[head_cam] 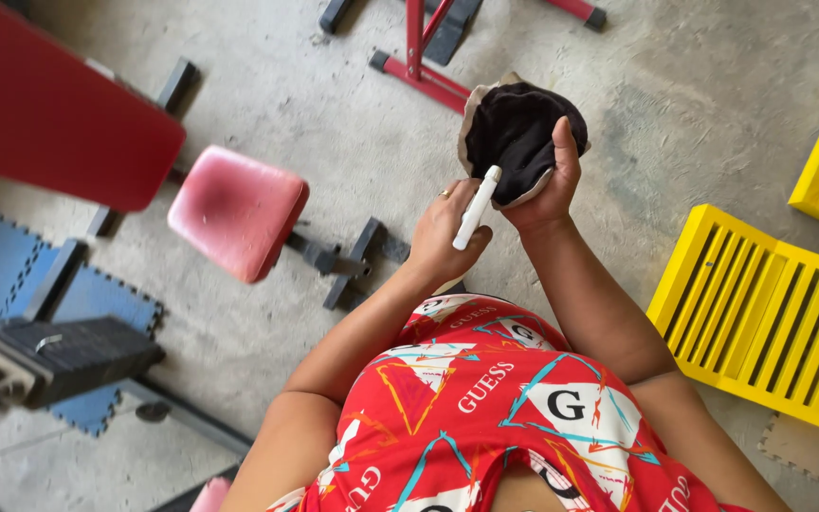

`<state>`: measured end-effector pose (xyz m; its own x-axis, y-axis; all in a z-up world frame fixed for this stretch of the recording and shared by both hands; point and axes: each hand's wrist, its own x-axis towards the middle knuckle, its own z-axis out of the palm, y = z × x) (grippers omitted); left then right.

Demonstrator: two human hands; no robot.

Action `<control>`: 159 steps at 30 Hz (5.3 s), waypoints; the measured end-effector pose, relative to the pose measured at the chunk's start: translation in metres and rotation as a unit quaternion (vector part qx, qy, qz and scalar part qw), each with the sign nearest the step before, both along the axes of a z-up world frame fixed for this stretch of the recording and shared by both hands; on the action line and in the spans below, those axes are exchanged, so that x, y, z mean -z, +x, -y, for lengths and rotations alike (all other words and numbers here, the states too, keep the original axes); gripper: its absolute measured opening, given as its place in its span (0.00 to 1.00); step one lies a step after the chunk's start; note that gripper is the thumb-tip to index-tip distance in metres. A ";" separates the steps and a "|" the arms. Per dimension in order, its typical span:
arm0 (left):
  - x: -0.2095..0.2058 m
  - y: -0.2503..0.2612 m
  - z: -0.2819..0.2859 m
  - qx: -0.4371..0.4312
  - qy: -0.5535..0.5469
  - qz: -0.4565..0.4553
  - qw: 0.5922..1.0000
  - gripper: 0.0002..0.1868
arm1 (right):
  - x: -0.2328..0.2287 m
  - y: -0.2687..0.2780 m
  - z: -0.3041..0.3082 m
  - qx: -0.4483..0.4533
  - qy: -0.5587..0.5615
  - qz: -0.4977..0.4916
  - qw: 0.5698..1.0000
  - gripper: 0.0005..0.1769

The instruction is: The person is cleaning various gym machines and a yellow metal bench using a spray bottle and a cloth.

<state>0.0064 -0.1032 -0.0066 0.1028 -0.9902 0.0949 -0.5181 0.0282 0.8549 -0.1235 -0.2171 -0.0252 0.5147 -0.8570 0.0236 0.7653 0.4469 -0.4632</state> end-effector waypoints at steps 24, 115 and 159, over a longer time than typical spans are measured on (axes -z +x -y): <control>0.011 0.069 0.293 -0.046 -0.005 0.016 0.999 0.26 | 0.018 0.075 0.300 -0.054 0.053 0.033 0.997 0.36; 0.093 0.428 0.333 -0.583 -0.040 0.056 0.810 0.29 | 0.112 0.610 0.510 -0.429 -0.524 -0.517 0.523 0.26; 0.024 0.422 0.286 -0.664 -0.211 0.043 0.716 0.34 | -0.042 0.604 0.358 0.269 -0.961 -0.052 -0.030 0.21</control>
<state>0.4287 -0.3896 -0.0302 0.9031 0.0927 0.4193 -0.3779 -0.2924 0.8785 0.4806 -0.5749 0.0165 0.5484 0.8061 0.2225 0.3609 -0.4682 0.8066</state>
